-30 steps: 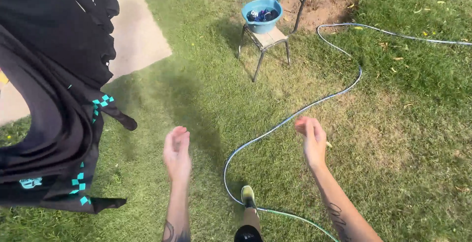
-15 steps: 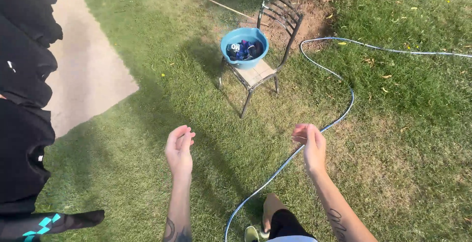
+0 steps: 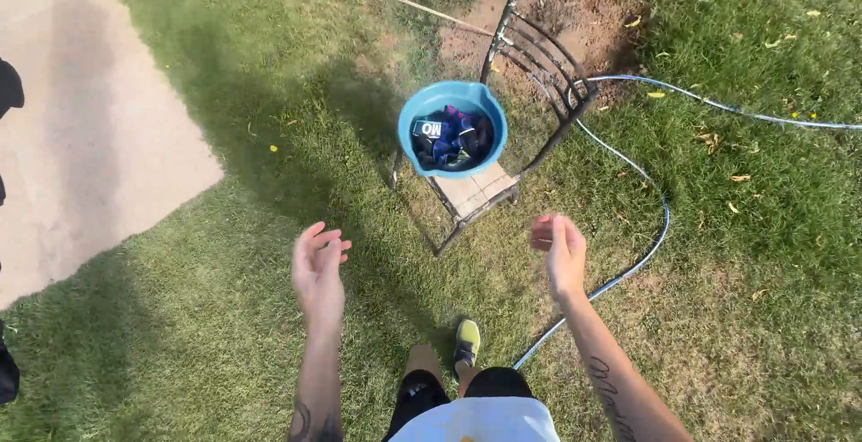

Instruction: Hanging various items of wet laundry, including a bandana, shirts, and pants, on an outdoor clothesline using plastic clothespins.

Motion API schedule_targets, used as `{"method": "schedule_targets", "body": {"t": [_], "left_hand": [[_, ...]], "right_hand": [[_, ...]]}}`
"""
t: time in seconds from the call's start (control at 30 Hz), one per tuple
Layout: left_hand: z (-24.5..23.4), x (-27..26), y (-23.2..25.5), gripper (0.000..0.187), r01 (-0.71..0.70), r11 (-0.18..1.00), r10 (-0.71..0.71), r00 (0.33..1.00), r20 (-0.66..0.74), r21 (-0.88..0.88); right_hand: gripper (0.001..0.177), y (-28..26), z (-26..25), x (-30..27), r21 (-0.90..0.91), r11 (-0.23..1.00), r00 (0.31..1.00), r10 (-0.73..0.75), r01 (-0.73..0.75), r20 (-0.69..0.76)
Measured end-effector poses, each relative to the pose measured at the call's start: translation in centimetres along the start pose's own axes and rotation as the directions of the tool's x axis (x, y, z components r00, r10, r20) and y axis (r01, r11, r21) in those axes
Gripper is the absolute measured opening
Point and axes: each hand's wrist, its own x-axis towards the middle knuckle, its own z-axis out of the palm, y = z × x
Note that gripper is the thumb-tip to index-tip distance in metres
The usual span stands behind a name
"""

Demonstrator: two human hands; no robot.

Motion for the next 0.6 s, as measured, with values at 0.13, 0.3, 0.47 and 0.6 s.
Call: {"method": "schedule_targets", "body": {"t": [0.13, 0.3, 0.47, 0.6], "left_hand": [[3.2, 8.4, -0.3, 0.035, 0.036, 0.999, -0.036, 0.999, -0.022, -0.011], [6.9, 18.1, -2.1, 0.036, 0.058, 0.998, -0.058, 0.997, 0.05, -0.01], [10.8, 26.8, -1.6, 0.036, 0.111, 0.993, -0.113, 0.992, 0.064, 0.03], [13.5, 31.1, -2.2, 0.036, 0.146, 0.985, -0.149, 0.988, 0.027, 0.093]], "right_hand": [[0.043, -1.0, 5.1, 8.1, -0.021, 1.0, 0.999, -0.009, 0.01, 0.035], [0.042, 1.7, 9.6, 16.1, -0.112, 0.993, 0.998, 0.044, -0.038, 0.05], [0.038, 6.1, 13.4, 25.5, -0.206, 0.964, 0.979, 0.189, -0.17, 0.078], [0.028, 13.1, 14.7, 34.1, -0.377, 0.887, 0.945, 0.316, -0.265, 0.08]]}}
